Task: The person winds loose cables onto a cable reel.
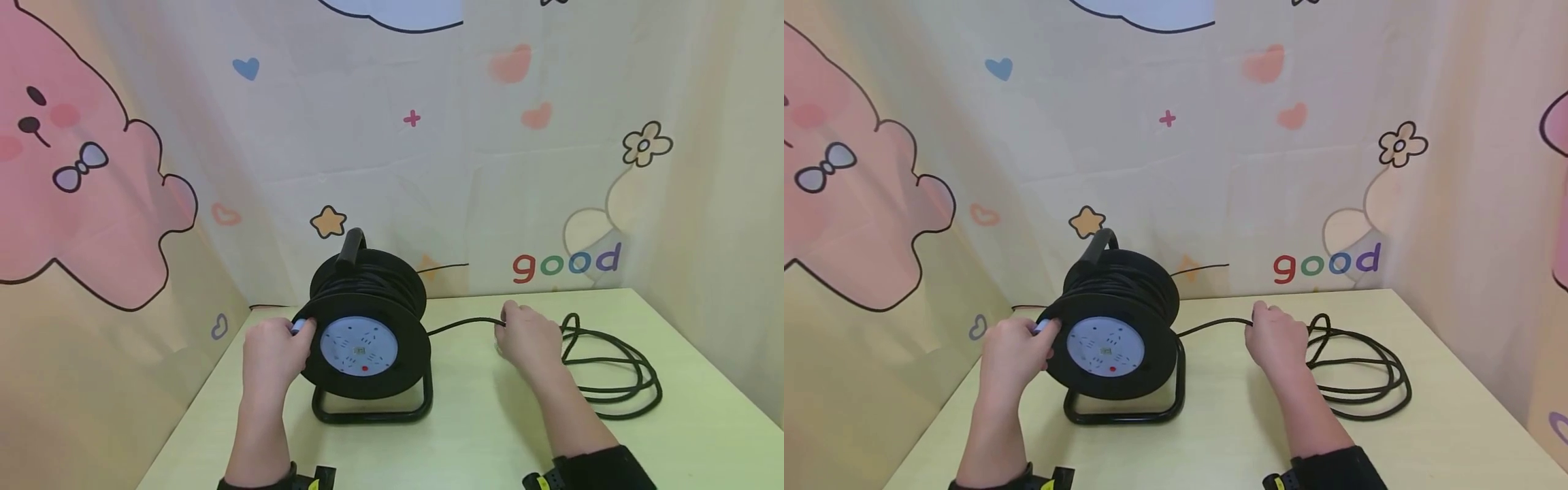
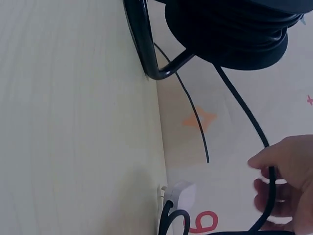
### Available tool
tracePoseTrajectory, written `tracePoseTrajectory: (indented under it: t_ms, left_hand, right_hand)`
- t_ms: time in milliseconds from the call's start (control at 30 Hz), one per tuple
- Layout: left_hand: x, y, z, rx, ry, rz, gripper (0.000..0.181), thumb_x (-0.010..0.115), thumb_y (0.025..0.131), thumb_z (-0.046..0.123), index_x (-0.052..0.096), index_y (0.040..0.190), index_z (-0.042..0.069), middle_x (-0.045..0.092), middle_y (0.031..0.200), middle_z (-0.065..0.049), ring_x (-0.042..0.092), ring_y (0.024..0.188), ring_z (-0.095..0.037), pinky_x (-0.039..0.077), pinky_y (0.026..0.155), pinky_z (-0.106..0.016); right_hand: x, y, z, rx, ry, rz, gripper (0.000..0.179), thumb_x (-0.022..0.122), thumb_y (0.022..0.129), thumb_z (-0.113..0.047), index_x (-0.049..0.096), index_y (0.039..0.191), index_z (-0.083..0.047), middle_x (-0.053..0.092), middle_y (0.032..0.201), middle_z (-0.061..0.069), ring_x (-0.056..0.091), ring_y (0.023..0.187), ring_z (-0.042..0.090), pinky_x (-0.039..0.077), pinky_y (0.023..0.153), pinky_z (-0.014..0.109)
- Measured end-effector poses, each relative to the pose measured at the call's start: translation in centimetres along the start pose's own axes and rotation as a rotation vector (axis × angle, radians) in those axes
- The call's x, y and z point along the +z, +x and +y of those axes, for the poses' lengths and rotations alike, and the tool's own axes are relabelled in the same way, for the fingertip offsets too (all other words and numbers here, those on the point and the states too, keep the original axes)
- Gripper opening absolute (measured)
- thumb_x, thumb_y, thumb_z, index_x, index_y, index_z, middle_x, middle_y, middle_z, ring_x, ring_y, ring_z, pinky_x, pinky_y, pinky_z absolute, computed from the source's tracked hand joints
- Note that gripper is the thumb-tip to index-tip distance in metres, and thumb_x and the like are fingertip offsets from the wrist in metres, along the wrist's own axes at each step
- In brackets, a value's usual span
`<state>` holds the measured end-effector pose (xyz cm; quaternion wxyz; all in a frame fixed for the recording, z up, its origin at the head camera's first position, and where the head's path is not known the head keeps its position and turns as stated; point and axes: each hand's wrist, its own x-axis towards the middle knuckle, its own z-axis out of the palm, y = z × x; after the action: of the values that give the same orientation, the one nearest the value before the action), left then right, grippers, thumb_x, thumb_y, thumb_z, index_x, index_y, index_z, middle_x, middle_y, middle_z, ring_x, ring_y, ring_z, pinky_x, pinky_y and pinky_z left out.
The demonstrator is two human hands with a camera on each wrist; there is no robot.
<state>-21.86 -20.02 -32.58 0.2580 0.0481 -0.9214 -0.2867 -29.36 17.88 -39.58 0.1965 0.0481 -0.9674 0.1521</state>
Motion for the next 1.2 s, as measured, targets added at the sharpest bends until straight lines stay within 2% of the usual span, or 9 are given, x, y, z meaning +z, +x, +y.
tracePoseTrajectory:
  t_ms: [300, 433, 500, 567, 700, 833, 967, 1067, 1200]
  left_hand:
    - [0.0, -0.1, 0.0, -0.02, -0.017, -0.023, 0.045, 0.06, 0.09, 0.033, 0.054, 0.053, 0.007, 0.056, 0.046, 0.002, 0.052, 0.04, -0.013, 0.039, 0.043, -0.031]
    - [0.1, -0.1, -0.1, -0.019, -0.016, -0.028, 0.046, 0.06, 0.09, 0.033, 0.054, 0.053, 0.007, 0.056, 0.046, 0.002, 0.052, 0.04, -0.013, 0.039, 0.043, -0.031]
    - [0.1, -0.1, -0.2, -0.024, -0.015, -0.034, 0.046, 0.06, 0.09, 0.034, 0.054, 0.053, 0.007, 0.056, 0.046, 0.002, 0.052, 0.041, -0.013, 0.039, 0.044, -0.031]
    - [0.1, -0.1, -0.3, -0.033, -0.015, -0.041, 0.046, 0.06, 0.09, 0.034, 0.055, 0.054, 0.008, 0.056, 0.047, 0.002, 0.052, 0.041, -0.013, 0.039, 0.044, -0.031]
    - [0.0, -0.2, -0.4, -0.041, -0.016, -0.044, 0.046, 0.059, 0.09, 0.035, 0.055, 0.054, 0.008, 0.056, 0.046, 0.003, 0.052, 0.042, -0.013, 0.039, 0.045, -0.032]
    - [0.0, -0.2, -0.4, -0.043, -0.024, -0.039, 0.046, 0.059, 0.09, 0.035, 0.055, 0.053, 0.008, 0.057, 0.046, 0.003, 0.052, 0.042, -0.013, 0.039, 0.045, -0.032]
    - [0.0, -0.2, -0.4, -0.049, -0.028, -0.045, 0.046, 0.059, 0.09, 0.035, 0.055, 0.054, 0.008, 0.057, 0.047, 0.003, 0.053, 0.042, -0.013, 0.039, 0.045, -0.031]
    - [0.0, -0.1, -0.4, -0.05, -0.026, -0.051, 0.046, 0.059, 0.091, 0.035, 0.054, 0.054, 0.008, 0.057, 0.047, 0.003, 0.053, 0.041, -0.012, 0.039, 0.045, -0.031]
    - [0.0, -0.1, -0.3, -0.047, -0.021, -0.054, 0.047, 0.059, 0.091, 0.035, 0.054, 0.053, 0.008, 0.058, 0.047, 0.003, 0.053, 0.042, -0.013, 0.039, 0.044, -0.031]
  right_hand:
    - [-1.5, -0.8, 3.4, 0.079, -0.023, -0.195, 0.015, 0.052, 0.088, 0.0, 0.053, 0.103, 0.001, 0.062, 0.089, 0.023, 0.059, 0.072, 0.04, 0.048, 0.053, 0.053]
    - [-2.2, -1.0, 5.7, 0.153, -0.021, -0.156, 0.046, 0.068, 0.087, -0.037, 0.055, 0.103, 0.004, 0.06, 0.083, 0.022, 0.055, 0.071, 0.041, 0.046, 0.049, 0.047]
    - [-2.4, -1.0, 6.6, 0.187, -0.04, -0.131, 0.072, 0.068, 0.075, -0.065, 0.057, 0.097, 0.002, 0.058, 0.074, 0.018, 0.053, 0.068, 0.039, 0.043, 0.048, 0.044]
    - [-2.4, -0.9, 7.1, 0.189, -0.068, -0.103, 0.081, 0.065, 0.065, -0.077, 0.061, 0.092, -0.001, 0.057, 0.069, 0.012, 0.05, 0.065, 0.036, 0.041, 0.05, 0.043]
    - [-2.4, -0.5, 7.0, 0.093, -0.112, -0.034, 0.05, 0.076, 0.074, -0.053, 0.065, 0.087, -0.006, 0.059, 0.068, 0.008, 0.051, 0.065, 0.034, 0.041, 0.056, 0.046]
    - [-2.7, -0.4, 6.6, 0.069, -0.065, -0.036, 0.019, 0.078, 0.079, -0.025, 0.066, 0.083, -0.01, 0.06, 0.072, 0.007, 0.053, 0.065, 0.03, 0.042, 0.05, 0.041]
    - [-3.3, -0.9, 6.5, 0.134, -0.062, -0.102, 0.039, 0.071, 0.08, -0.051, 0.062, 0.07, -0.015, 0.054, 0.061, 0.001, 0.046, 0.054, 0.022, 0.035, 0.042, 0.035]
    - [-3.6, -1.4, 6.5, 0.149, -0.121, -0.13, 0.065, 0.053, 0.076, -0.078, 0.055, 0.057, -0.016, 0.047, 0.052, 0.0, 0.043, 0.049, 0.021, 0.032, 0.047, 0.036]
    - [-3.6, -1.7, 6.5, 0.142, -0.173, -0.136, 0.078, 0.033, 0.07, -0.092, 0.043, 0.05, -0.017, 0.04, 0.047, -0.001, 0.039, 0.047, 0.02, 0.03, 0.049, 0.036]
